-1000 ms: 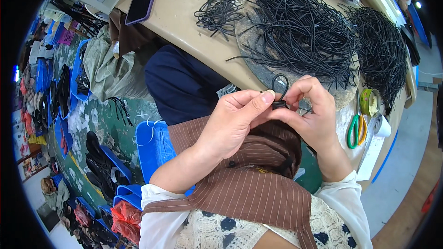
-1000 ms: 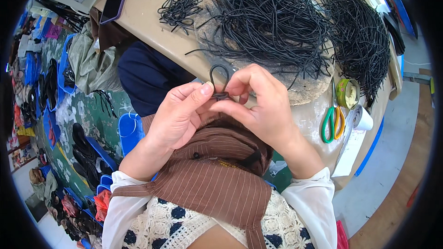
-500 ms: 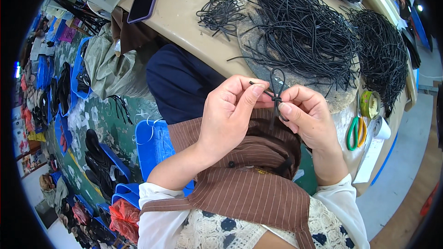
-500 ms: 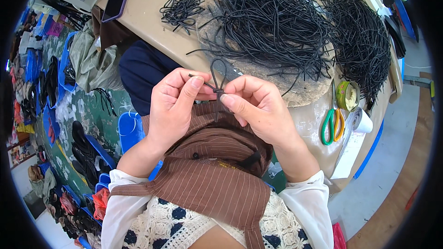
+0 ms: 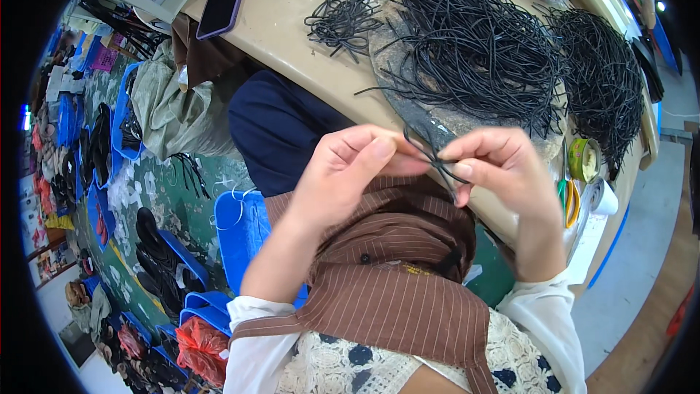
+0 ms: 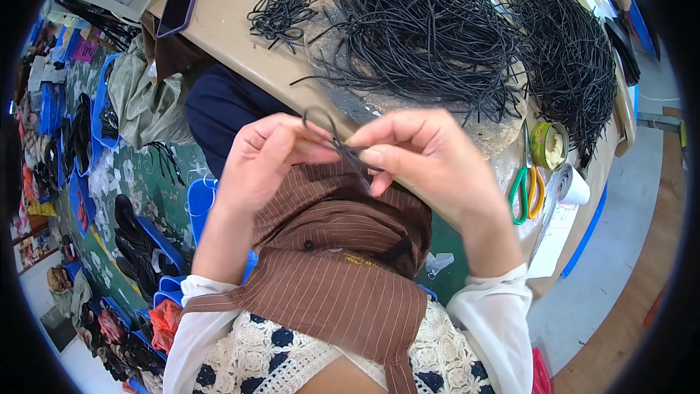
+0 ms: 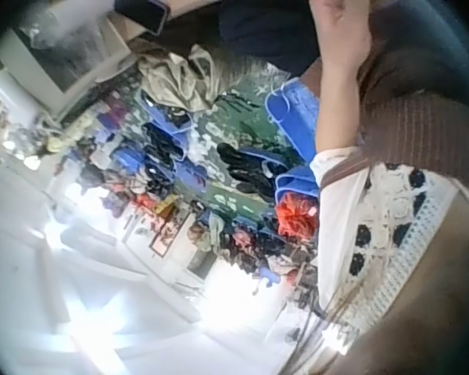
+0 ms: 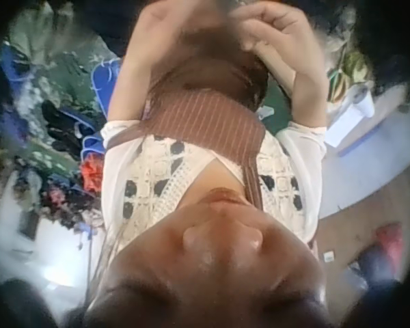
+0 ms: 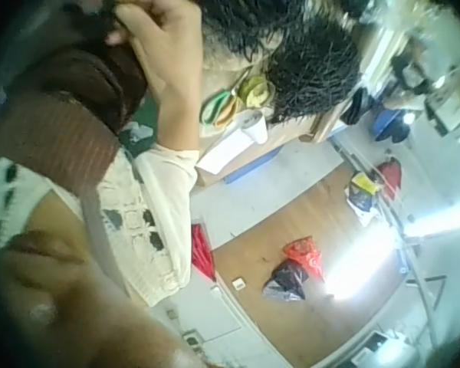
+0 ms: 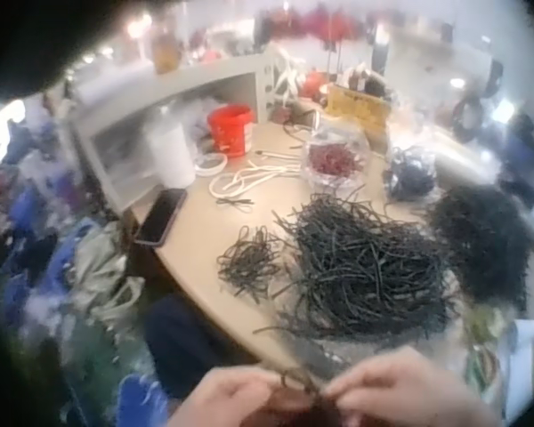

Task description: The person sits at a workbench and repeatedly ties black cords into loops by hand. They pick up individual cords from a pile, form a loop, and secure it, placing the finished items back on the table. The workspace contains piles of loose cords and a pair of scissors.

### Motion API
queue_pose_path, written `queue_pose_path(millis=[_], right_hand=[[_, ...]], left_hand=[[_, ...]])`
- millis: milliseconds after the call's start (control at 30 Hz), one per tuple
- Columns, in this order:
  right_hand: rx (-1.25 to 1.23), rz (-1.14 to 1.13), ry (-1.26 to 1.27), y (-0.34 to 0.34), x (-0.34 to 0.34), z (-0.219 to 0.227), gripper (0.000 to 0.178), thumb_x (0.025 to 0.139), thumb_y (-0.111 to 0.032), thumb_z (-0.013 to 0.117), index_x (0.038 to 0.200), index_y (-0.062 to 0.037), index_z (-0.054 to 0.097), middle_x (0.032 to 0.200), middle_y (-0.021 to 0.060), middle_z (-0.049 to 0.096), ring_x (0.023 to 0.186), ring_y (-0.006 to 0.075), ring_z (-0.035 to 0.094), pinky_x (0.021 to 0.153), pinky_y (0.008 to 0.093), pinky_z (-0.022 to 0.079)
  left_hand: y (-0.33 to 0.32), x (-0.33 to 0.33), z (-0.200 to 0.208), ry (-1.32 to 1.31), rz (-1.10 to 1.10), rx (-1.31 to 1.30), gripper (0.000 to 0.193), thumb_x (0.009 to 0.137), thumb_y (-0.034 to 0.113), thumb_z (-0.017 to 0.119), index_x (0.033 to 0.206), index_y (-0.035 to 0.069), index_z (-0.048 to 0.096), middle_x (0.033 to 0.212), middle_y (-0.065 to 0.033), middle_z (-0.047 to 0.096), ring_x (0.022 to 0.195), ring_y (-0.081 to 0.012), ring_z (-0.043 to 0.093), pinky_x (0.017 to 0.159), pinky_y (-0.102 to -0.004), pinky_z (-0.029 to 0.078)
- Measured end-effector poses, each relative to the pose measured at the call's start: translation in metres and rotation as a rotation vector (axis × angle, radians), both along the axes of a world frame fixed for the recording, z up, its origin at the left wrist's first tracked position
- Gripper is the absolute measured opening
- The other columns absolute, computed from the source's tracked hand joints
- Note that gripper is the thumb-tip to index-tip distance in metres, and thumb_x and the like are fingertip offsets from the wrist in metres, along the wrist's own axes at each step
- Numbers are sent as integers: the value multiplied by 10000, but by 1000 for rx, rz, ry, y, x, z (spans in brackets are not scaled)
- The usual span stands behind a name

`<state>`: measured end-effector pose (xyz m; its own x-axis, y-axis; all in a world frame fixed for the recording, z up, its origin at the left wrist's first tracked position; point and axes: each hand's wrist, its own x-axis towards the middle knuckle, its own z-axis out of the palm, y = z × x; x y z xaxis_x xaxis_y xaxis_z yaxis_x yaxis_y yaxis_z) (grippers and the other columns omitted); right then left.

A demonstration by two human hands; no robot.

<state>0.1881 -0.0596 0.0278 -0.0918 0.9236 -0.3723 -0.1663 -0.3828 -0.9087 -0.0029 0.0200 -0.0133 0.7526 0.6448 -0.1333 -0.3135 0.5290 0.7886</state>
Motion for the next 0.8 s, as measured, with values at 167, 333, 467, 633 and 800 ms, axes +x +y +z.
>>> queue_pose_path(millis=[167, 333, 467, 633, 800], right_hand=[[-63, 386, -98, 36, 20, 29, 95, 732, 23, 621, 814, 59, 590, 659, 74, 604, 566, 101, 595, 509, 194, 485], [38, 536, -228, 46, 20, 39, 92, 744, -18, 614, 807, 49, 605, 646, 50, 601, 534, 73, 553, 510, 188, 467], [137, 198, -150, 34, 19, 28, 220, 845, -175, 525, 893, 27, 599, 757, 52, 612, 621, 73, 559, 580, 204, 472], [224, -239, 203, 1, 5, -6, 432, 925, -319, 352, 1001, 61, 542, 911, 127, 598, 773, 145, 584, 730, 296, 491], [351, -406, 174, -12, -27, -16, 192, 842, -58, 534, 991, 63, 543, 959, 131, 592, 765, 143, 591, 692, 282, 505]], left_hand=[[29, -3, 27, 83, -593, -125, 361, 889, 255, 460, 943, -79, 586, 866, -176, 629, 765, -187, 613, 688, -276, 476], [31, 16, 38, 215, -715, -113, 190, 804, 142, 599, 844, -43, 617, 794, -152, 642, 667, -115, 586, 557, -199, 423], [28, 15, 38, 229, -607, -254, 181, 808, 113, 588, 902, -41, 602, 834, -149, 636, 646, -120, 586, 605, -225, 474], [24, 18, 33, 186, -445, -297, 178, 808, 84, 579, 945, -29, 589, 877, -146, 628, 668, -135, 606, 679, -260, 515], [25, 21, 32, 196, -408, -244, 170, 805, 83, 582, 937, -23, 595, 875, -135, 632, 701, -153, 619, 658, -251, 511]])
